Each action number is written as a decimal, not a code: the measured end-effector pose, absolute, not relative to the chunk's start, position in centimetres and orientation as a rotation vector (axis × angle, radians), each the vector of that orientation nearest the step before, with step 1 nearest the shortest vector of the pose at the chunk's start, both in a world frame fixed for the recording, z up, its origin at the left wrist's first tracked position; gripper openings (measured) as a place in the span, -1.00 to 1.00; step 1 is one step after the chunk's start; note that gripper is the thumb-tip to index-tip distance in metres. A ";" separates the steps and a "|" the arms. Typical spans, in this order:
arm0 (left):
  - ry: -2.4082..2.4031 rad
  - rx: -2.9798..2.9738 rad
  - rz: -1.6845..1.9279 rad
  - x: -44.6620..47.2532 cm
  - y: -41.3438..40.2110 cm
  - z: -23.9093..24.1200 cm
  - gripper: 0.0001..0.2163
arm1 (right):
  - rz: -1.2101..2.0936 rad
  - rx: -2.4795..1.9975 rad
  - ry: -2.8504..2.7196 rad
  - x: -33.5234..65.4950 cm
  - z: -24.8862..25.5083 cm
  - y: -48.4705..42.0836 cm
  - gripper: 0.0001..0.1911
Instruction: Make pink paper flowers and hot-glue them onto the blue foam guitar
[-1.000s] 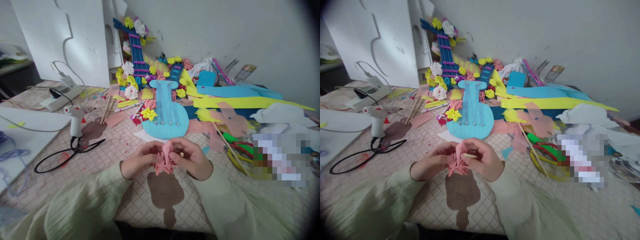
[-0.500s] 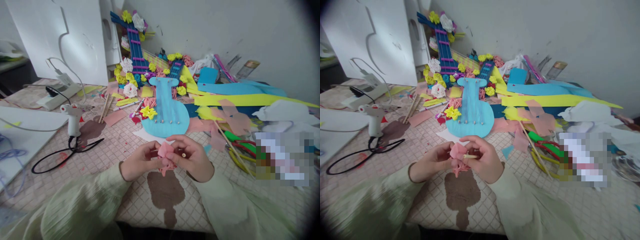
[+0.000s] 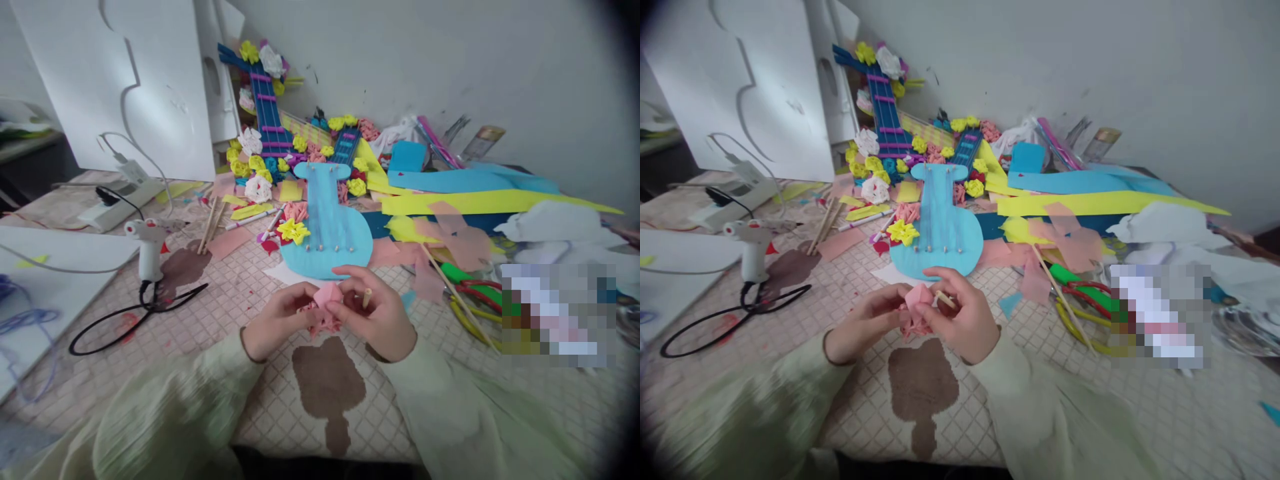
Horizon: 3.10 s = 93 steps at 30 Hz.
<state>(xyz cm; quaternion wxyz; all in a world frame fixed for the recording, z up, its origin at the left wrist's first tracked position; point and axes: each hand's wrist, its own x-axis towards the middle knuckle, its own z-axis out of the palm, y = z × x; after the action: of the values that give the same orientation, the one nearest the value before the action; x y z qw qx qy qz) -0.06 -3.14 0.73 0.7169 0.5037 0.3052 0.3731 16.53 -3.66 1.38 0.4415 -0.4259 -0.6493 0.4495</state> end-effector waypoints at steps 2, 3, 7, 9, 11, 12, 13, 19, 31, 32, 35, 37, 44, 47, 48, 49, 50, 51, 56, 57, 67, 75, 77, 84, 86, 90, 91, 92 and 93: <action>0.706 1.146 0.861 0.2 -3.2 0.8 -0.87 | 1.107 -1.073 -1.611 16.6 1.3 -3.5 -0.63; 0.724 1.160 0.878 0.3 -3.2 0.9 -0.85 | 1.112 -1.079 -1.608 16.6 1.2 -3.5 -0.63; 0.818 1.226 0.953 0.7 -3.4 0.7 -0.81 | 1.095 -1.127 -1.609 16.7 1.0 -3.4 -0.64; 0.871 1.277 1.007 0.8 -3.4 0.6 -0.80 | 1.050 -1.152 -1.626 16.7 1.0 -3.4 -0.65; 0.899 1.314 1.054 0.8 -3.5 0.6 -0.80 | 1.010 -1.157 -1.639 16.7 1.1 -3.4 -0.68; 0.905 1.322 1.066 0.7 -3.5 0.6 -0.81 | 1.000 -1.152 -1.642 16.7 1.2 -3.4 -0.69; 0.906 1.317 1.070 0.7 -3.5 0.7 -0.83 | 0.997 -1.146 -1.639 16.8 1.2 -3.4 -0.70; 0.894 1.228 1.023 0.7 -3.4 0.8 -0.88 | 0.990 -1.196 -1.605 16.8 1.7 -3.4 -0.72; 0.797 1.089 1.052 0.6 -3.4 -0.3 -0.88 | 1.130 -1.116 -1.615 16.7 1.4 -3.3 -0.68; 0.801 1.083 1.057 0.7 -3.5 -0.3 -0.88 | 1.137 -1.121 -1.606 16.7 1.4 -3.3 -0.69; 0.823 1.051 1.081 0.8 -3.5 -0.3 -0.86 | 1.141 -1.148 -1.586 16.6 1.5 -3.3 -0.70; 0.843 1.036 1.086 0.9 -3.6 -0.3 -0.85 | 1.121 -1.161 -1.586 16.5 1.4 -3.4 -0.70; 0.881 1.030 1.052 1.0 -3.6 -0.3 -0.85 | 1.006 -1.185 -1.670 16.4 1.0 -3.6 -0.73; 0.902 1.042 1.052 0.9 -3.6 -0.5 -0.87 | 0.993 -1.193 -1.683 16.3 0.8 -3.6 -0.72; 0.908 1.052 1.053 0.9 -3.6 -0.6 -0.88 | 0.989 -1.195 -1.691 16.3 0.7 -3.6 -0.72; 0.918 1.056 1.052 0.9 -3.6 -0.6 -0.88 | 0.976 -1.196 -1.700 16.4 0.7 -3.6 -0.73; 0.931 1.053 1.052 0.9 -3.6 -0.7 -0.88 | 0.951 -1.200 -1.710 16.4 0.8 -3.6 -0.74; 0.946 1.047 1.052 0.8 -3.6 -0.7 -0.87 | 0.910 -1.204 -1.723 16.5 0.9 -3.6 -0.75; 1.003 1.019 1.070 0.7 -3.5 -0.2 -0.86 | 0.596 -1.150 -1.906 17.1 1.9 -3.8 -0.68; 1.003 1.021 1.073 0.7 -3.5 -0.1 -0.86 | 0.557 -1.127 -1.957 17.2 2.1 -3.8 -0.65; 1.045 1.136 1.126 0.7 -3.6 0.3 -0.88 | 0.370 -1.067 -2.135 17.1 1.5 -3.8 -0.66; 0.990 1.110 1.063 0.7 -3.9 0.3 -0.83 | 0.413 -1.164 -2.050 17.2 1.6 -3.8 -0.83; 0.993 1.099 1.068 0.6 -3.9 0.2 -0.84 | 0.435 -1.163 -2.027 17.1 1.6 -3.8 -0.84; 1.021 1.136 1.103 0.5 -3.9 0.0 -0.85 | 0.418 -1.001 -2.042 17.1 2.0 -3.7 -0.80; 1.039 1.158 1.111 0.5 -3.8 -0.1 -0.84 | 0.432 -0.965 -2.057 17.1 1.9 -3.7 -0.76; 1.044 1.188 1.124 0.4 -3.7 0.0 -0.86 | 0.403 -0.914 -2.045 17.1 1.5 -3.6 -0.74; 1.044 1.186 1.119 0.4 -3.7 0.1 -0.86 | 0.396 -0.906 -2.043 17.1 1.4 -3.7 -0.75; 1.046 1.184 1.113 0.5 -3.7 0.1 -0.86 | 0.390 -0.896 -2.044 17.1 1.4 -3.7 -0.75; 1.049 1.181 1.105 0.5 -3.8 0.2 -0.86 | 0.384 -0.888 -2.046 17.1 1.3 -3.7 -0.75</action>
<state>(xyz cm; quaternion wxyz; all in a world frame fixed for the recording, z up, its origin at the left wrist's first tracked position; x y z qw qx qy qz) 0.48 -3.77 0.19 0.5703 0.5032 0.4470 0.4710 17.12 -3.68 1.30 0.4251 -0.3552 -0.8182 0.1538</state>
